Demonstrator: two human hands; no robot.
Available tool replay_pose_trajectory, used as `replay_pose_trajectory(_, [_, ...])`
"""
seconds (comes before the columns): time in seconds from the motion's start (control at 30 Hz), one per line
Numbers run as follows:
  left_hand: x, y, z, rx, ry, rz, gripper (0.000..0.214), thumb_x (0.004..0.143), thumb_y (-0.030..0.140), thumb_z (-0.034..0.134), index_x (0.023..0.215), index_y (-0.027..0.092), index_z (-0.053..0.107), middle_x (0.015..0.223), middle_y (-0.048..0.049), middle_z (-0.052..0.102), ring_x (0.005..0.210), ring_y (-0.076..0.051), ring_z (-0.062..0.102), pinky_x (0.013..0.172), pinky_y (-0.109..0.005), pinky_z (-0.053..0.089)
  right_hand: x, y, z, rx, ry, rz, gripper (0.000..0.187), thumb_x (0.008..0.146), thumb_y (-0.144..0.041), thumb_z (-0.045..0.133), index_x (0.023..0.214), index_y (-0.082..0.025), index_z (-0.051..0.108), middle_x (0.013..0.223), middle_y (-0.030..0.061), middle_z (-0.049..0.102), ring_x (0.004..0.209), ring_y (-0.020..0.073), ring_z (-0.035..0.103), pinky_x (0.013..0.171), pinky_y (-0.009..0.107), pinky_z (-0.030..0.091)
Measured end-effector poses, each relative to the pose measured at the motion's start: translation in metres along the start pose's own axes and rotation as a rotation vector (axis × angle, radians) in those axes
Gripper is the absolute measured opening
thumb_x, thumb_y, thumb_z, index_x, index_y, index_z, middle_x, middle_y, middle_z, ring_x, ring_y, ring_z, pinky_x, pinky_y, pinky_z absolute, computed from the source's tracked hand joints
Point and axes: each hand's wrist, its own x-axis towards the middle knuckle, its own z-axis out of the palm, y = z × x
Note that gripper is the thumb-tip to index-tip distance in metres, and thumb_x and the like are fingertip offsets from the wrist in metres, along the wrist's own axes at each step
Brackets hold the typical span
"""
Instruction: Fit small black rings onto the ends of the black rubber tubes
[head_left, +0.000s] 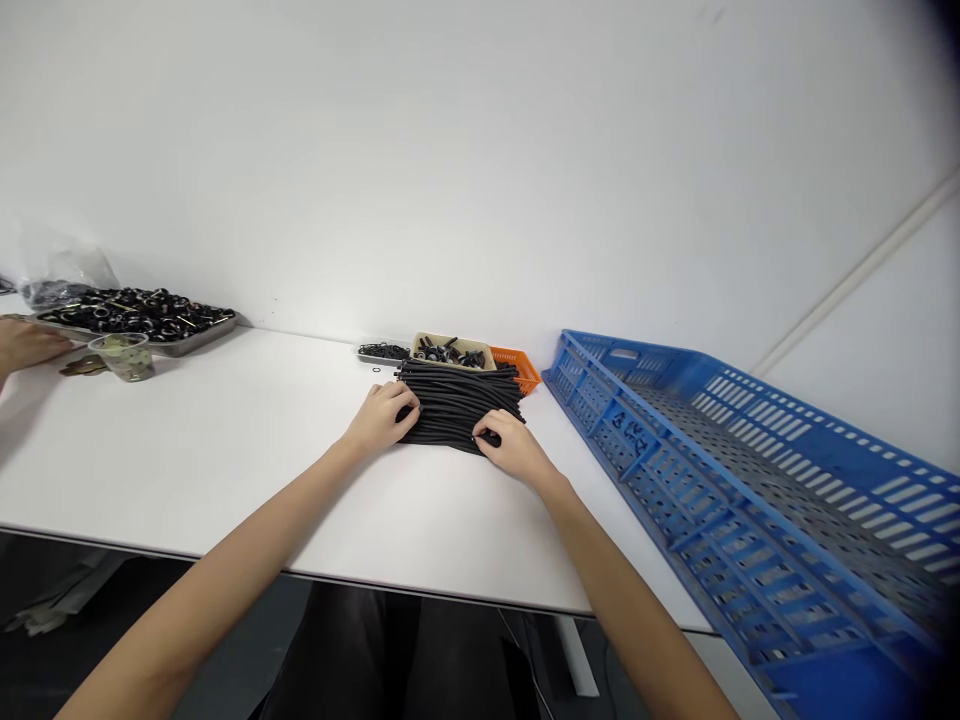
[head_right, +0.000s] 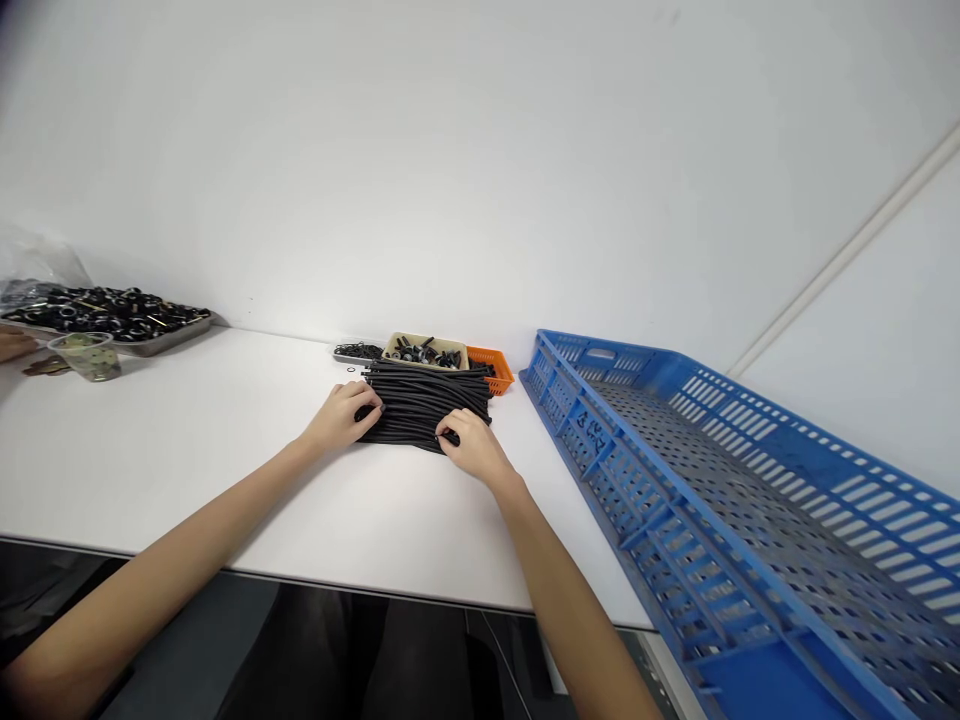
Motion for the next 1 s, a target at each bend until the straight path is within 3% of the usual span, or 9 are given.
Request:
replay_pose_trajectory(0.27, [-0.0009, 0.0022, -0.0026, -0.043, -0.041, 0.023, 0.012, 0.088, 0.027, 0.049, 0.088, 0.022, 0.061, 0.096, -0.0039, 0.063, 0.095, -0.02, 0.057, 0.088, -0.038, 0.037, 0.0007, -0.0011, 0.0041, 0.079, 0.048, 0.026, 0.011, 0.082, -0.014, 0.057, 0.079, -0.022, 0.062, 0.08, 0.0021, 0.063, 0.078, 0.0193, 0.056, 0.071, 0.033, 0.048])
replay_pose_trajectory(0.5, [-0.0025, 0.0037, 0.0012, -0.06, -0.188, 0.134, 0.026, 0.068, 0.037, 0.072, 0.09, 0.025, 0.066, 0.106, -0.0054, 0.058, 0.101, -0.025, 0.051, 0.092, -0.041, 0.037, 0.0008, -0.0012, 0.0039, 0.085, 0.056, 0.05, 0.011, 0.083, -0.016, 0.055, 0.077, -0.022, 0.062, 0.077, 0.0021, 0.063, 0.074, 0.0187, 0.056, 0.069, 0.033, 0.047])
replay_pose_trajectory(1.0, [-0.0038, 0.0055, 0.0038, -0.05, -0.179, 0.128, 0.013, 0.071, 0.024, 0.065, 0.083, 0.024, 0.067, 0.108, -0.0058, 0.057, 0.105, -0.025, 0.048, 0.094, -0.043, 0.036, 0.0005, -0.0063, 0.0097, 0.087, -0.027, 0.036, 0.015, 0.083, -0.015, 0.058, 0.078, -0.023, 0.07, 0.077, 0.0022, 0.065, 0.075, 0.0186, 0.059, 0.068, 0.032, 0.049])
